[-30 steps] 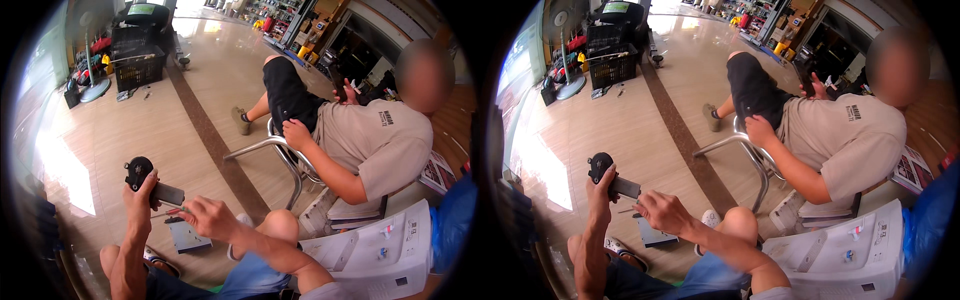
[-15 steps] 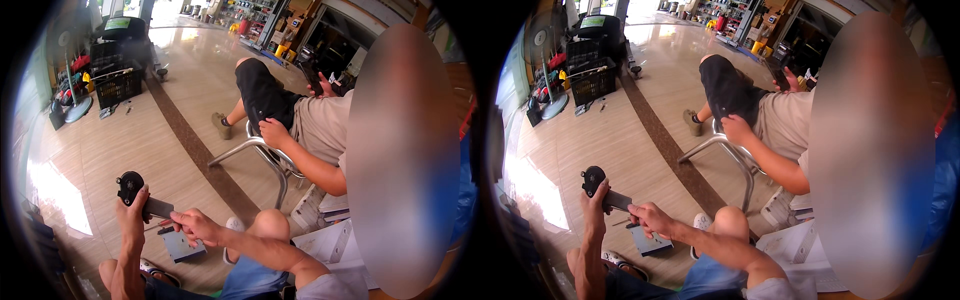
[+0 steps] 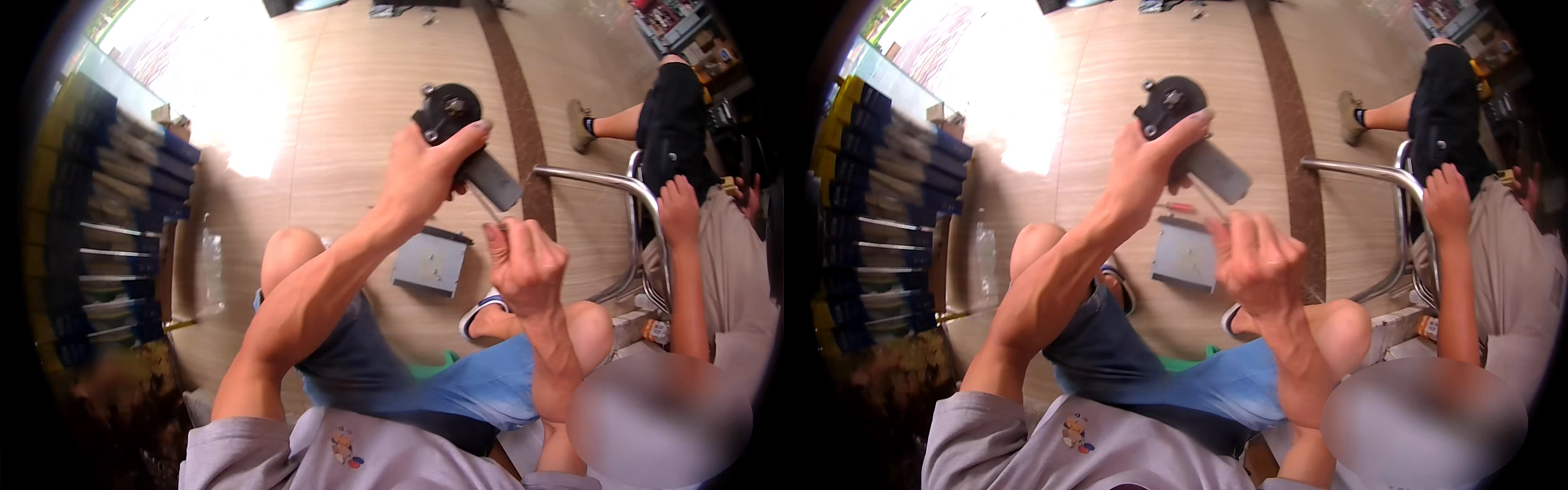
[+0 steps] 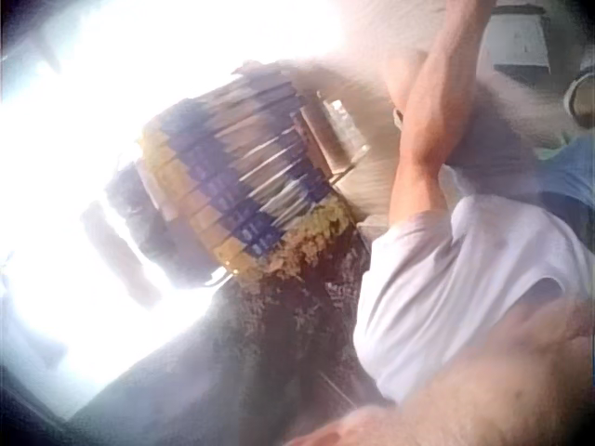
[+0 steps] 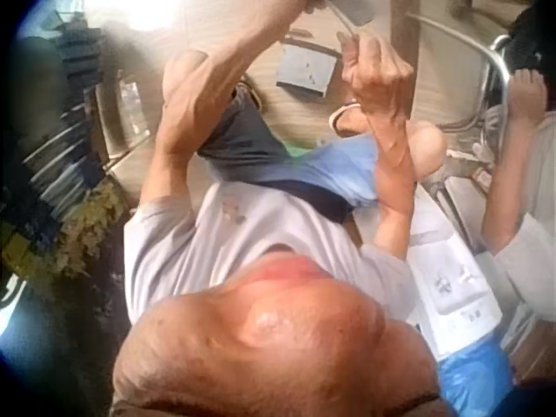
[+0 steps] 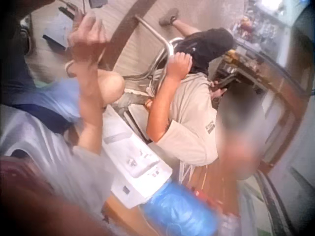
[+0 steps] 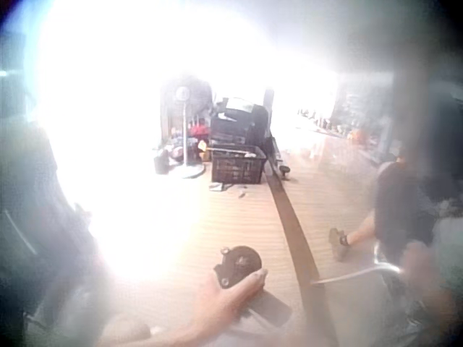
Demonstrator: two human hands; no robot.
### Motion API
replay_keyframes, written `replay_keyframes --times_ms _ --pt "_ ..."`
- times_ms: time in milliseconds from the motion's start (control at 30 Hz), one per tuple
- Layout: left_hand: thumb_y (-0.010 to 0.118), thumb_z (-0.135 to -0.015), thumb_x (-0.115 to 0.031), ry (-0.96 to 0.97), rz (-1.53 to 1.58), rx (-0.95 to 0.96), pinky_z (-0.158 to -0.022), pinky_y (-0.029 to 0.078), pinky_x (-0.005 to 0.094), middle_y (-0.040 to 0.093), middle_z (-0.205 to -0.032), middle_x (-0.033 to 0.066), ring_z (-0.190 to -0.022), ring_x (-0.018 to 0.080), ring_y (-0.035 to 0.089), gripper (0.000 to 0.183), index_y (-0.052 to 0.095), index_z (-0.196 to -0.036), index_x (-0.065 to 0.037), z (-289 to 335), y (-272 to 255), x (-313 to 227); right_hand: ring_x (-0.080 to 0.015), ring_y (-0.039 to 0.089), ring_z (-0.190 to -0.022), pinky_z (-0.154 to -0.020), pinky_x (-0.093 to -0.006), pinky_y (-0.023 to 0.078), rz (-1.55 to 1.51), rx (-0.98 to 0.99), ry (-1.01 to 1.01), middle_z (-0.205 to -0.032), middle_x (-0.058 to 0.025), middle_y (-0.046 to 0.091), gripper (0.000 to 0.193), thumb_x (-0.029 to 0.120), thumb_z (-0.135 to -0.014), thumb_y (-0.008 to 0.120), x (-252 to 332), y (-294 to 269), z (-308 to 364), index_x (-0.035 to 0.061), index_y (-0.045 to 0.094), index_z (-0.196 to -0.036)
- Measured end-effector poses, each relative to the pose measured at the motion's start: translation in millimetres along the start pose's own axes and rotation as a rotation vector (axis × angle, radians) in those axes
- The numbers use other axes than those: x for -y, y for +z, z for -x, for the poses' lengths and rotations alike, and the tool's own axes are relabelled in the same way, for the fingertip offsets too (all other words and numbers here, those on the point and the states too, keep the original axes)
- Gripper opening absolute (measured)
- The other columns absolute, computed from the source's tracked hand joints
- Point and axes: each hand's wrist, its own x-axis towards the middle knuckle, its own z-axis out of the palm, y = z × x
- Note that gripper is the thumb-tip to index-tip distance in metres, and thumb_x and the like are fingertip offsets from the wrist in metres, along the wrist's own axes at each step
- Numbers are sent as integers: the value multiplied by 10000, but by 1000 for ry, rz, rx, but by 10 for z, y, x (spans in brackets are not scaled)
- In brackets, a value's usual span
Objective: The person holds a power window motor assembly and unscrews its housing using a screwdriver, eventually prying parts apart by hand.
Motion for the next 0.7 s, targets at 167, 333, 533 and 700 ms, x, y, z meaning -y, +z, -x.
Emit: replay_keyframes --times_ms 167,333,533,700 --pt "697 -884 -409 -216 43 63 -430 397 258 620 -688 45 -479 110 532 381 651 -876 -30 117 -103 70 -241 543 -524 -464 -363 443 147 0 -78 -658 -64 457 208 208 -880 722 120 30 -161 54 589 -839" --pt "686 -899 -394 -235 203 -39 -425 409 249 617 -687 34 -467 117 533 337 647 -918 -59 -15 8 219 -246 576 -531 -464 -366 452 57 9 35 -657 -74 501 197 212 -867 734 44 -57 -233 69 603 -835" --pt "669 -937 -367 -235 340 -102 -369 381 162 626 -676 7 -464 68 532 261 634 -921 -109 -162 -156 135 -194 588 -535 -499 -314 449 -245 -94 208 -641 -92 586 184 182 -932 680 -304 -324 -237 19 648 -852" --pt "659 -957 -324 -193 688 23 -382 381 172 638 -734 40 -497 86 557 251 619 -1006 -81 -201 -355 -107 -129 580 -623 -535 -283 466 -420 -290 568 -730 -66 581 223 206 -1015 539 -120 -939 192 -1 621 -1023"
